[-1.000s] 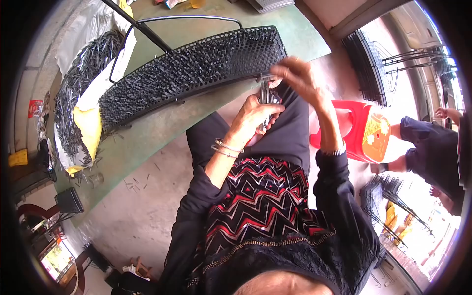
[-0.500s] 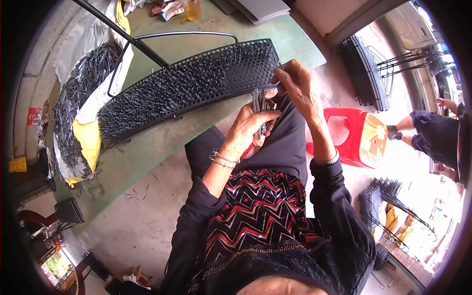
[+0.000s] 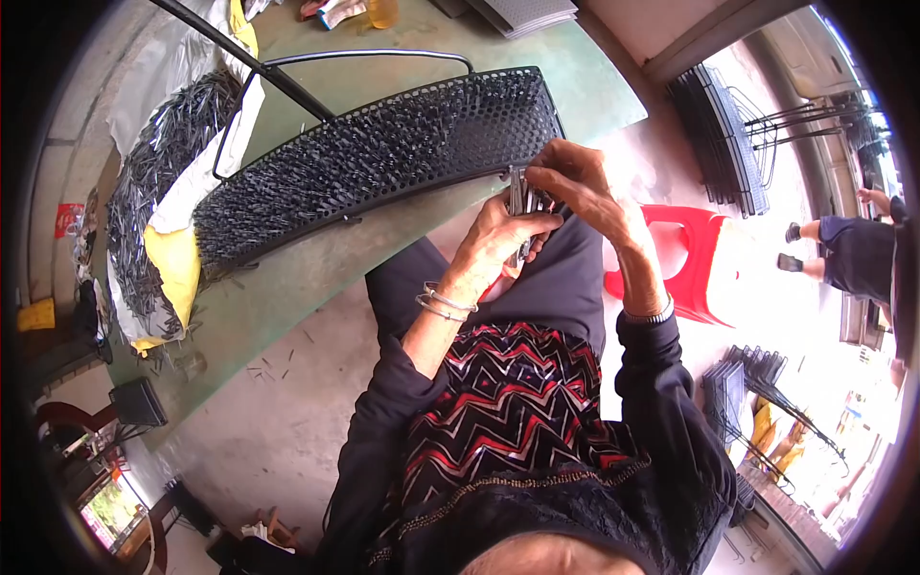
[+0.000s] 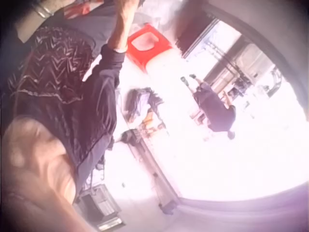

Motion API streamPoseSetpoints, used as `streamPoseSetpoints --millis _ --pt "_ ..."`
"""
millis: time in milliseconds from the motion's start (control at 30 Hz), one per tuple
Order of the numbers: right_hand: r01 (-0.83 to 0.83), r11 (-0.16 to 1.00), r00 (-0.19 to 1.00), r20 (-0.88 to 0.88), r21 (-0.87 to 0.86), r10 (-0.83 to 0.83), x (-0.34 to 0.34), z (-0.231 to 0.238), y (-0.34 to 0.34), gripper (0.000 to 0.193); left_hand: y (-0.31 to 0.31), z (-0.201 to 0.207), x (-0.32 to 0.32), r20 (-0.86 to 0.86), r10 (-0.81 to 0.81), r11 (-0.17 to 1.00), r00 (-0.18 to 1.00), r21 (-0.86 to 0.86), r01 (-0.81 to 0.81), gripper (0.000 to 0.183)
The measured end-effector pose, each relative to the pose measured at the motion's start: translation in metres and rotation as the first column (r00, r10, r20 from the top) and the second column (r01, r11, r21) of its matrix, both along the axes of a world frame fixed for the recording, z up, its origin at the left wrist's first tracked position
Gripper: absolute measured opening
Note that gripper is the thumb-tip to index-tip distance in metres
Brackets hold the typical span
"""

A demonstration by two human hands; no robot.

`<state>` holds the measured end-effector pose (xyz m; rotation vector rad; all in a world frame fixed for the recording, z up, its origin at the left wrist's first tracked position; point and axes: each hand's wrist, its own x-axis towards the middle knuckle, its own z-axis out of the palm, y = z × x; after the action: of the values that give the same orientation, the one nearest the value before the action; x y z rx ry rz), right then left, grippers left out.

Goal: Inserting small metal pins into a curved black plastic frame using hands and pliers.

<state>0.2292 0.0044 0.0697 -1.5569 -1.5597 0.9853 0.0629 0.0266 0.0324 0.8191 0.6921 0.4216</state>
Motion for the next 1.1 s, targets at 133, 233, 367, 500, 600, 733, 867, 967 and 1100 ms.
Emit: streamPoseSetpoints --millis 133,233,367,500,600,733,867,967,1100 --pt "0.209 0.978 0.958 -0.2 -0.019 -0.208 0.001 -0.002 0.006 0.013 0.0 -0.009 -0.002 0.048 -0.007 0.996 0.999 -0.093 0.012 0.018" --pt "0.393 0.852 0.919 -0.141 0.346 -0.367 -0.014 0.003 0.026 0.006 -0.001 -0.01 -0.007 0.07 0.067 0.988 0.995 -0.143 -0.057 0.019" --pt "0.433 0.788 0.889 -0.064 0.437 -0.453 -0.036 -0.007 0.059 0.007 -0.005 -0.02 -0.013 0.112 0.05 0.964 0.992 -0.265 -0.019 0.022" --pt "0.364 0.773 0.899 0.022 0.52 -0.438 -0.041 -0.038 0.091 0.008 -0.005 -0.025 -0.02 0.173 0.127 0.939 0.977 -0.338 -0.062 0.024" --pt "0.279 0.748 0.909 0.085 0.603 -0.408 -0.046 -0.049 0.098 0.007 -0.004 -0.016 -0.025 0.161 0.158 0.912 0.974 -0.402 -0.081 0.027" --pt "0.147 0.787 0.87 0.301 0.599 -0.392 -0.049 -0.055 0.103 0.009 -0.006 -0.002 -0.025 0.078 0.228 0.859 0.971 -0.485 -0.163 0.036" --pt "0.128 0.824 0.815 0.415 0.553 -0.405 -0.049 -0.039 0.112 0.008 -0.003 -0.007 -0.026 0.08 0.214 0.877 0.974 -0.454 -0.156 0.039" --pt "0.076 0.86 0.822 0.457 0.505 -0.341 -0.043 -0.034 0.109 0.009 -0.001 -0.012 -0.027 0.129 0.191 0.935 0.973 -0.324 -0.141 0.034" --pt "-0.015 0.856 0.798 0.522 0.517 -0.301 -0.031 -0.053 0.098 0.016 -0.003 -0.012 -0.024 0.034 0.166 0.962 0.985 -0.227 -0.155 0.012"
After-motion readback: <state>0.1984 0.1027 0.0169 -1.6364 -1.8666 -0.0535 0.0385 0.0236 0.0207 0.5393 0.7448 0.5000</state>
